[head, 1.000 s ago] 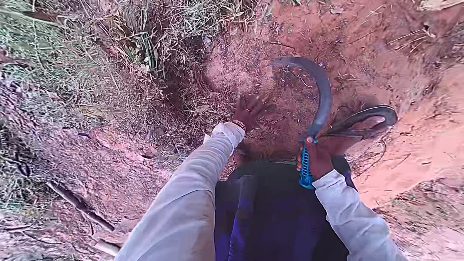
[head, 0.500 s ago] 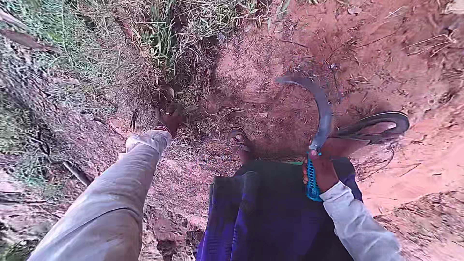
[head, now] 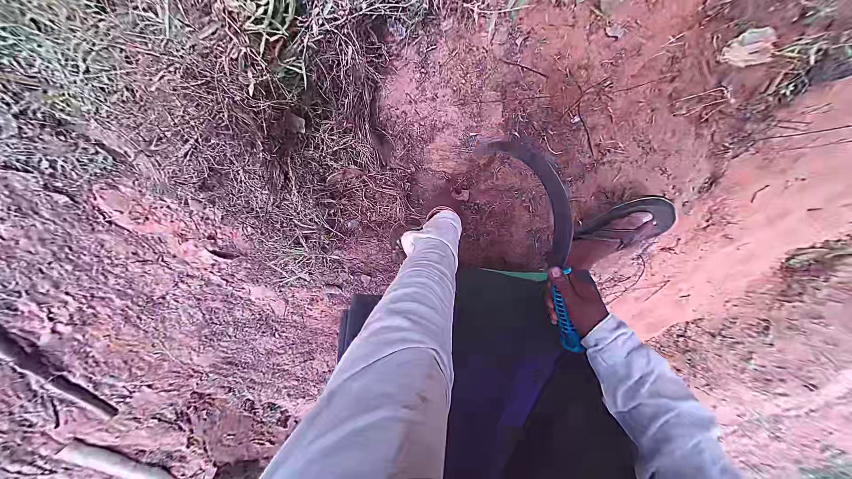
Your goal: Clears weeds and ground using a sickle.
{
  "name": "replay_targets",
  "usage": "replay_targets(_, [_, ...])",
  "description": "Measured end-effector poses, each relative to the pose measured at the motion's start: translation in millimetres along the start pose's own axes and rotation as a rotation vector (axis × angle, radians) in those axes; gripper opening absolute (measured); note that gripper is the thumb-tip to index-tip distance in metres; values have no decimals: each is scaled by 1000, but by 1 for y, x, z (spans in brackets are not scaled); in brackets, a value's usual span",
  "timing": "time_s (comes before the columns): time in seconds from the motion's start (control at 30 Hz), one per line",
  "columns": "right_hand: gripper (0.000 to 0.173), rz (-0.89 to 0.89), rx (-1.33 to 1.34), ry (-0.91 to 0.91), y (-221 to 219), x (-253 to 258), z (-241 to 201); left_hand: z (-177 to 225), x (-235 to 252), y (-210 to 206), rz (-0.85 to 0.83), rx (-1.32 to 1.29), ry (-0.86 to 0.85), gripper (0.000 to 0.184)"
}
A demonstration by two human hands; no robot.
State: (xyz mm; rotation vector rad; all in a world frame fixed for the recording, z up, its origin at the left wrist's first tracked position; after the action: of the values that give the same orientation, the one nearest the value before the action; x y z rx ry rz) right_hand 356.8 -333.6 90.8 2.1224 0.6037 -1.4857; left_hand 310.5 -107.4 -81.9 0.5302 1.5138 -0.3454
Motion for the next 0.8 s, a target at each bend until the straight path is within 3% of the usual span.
replay_targets(0.2, [46, -145, -505, -74, 15, 45, -24, -45, 6, 32, 65, 69, 19, 52])
replay_targets(0.27, [43, -177, -516, -56, 11, 67, -17, -54, 9, 26, 79, 60, -16, 50])
replay_targets(0.37, [36, -171, -415, -26, 6, 91, 4, -53, 12, 6, 109, -151, -29, 48])
replay_targets(0.47, [36, -163, -362, -4, 9, 103, 33, -38, 23, -14, 177, -326, -36, 65])
replay_targets(0.57, [37, -159, -391, 58, 18, 101, 58, -14, 31, -22, 232, -237, -10, 52])
replay_targets(0.63, [37, -164, -406, 91, 25, 100, 70, -12, 30, -32, 269, -315, 26, 49])
replay_targets(0.8, [43, -150, -429, 53, 49, 76, 102, -66, -25, -45, 524, -530, 101, 53])
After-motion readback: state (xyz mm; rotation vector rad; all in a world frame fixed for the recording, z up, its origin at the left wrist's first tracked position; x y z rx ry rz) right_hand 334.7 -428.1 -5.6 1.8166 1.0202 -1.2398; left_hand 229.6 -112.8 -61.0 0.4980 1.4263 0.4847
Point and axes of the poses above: each hand's wrist, its own x-axis towards the middle knuckle, its own y-axis out of the back of the hand, z = x × y, the point moved 5 cm from there along x, towards the middle knuckle, and after that the axes turned 12 degrees about x, right-handed, at the moved point
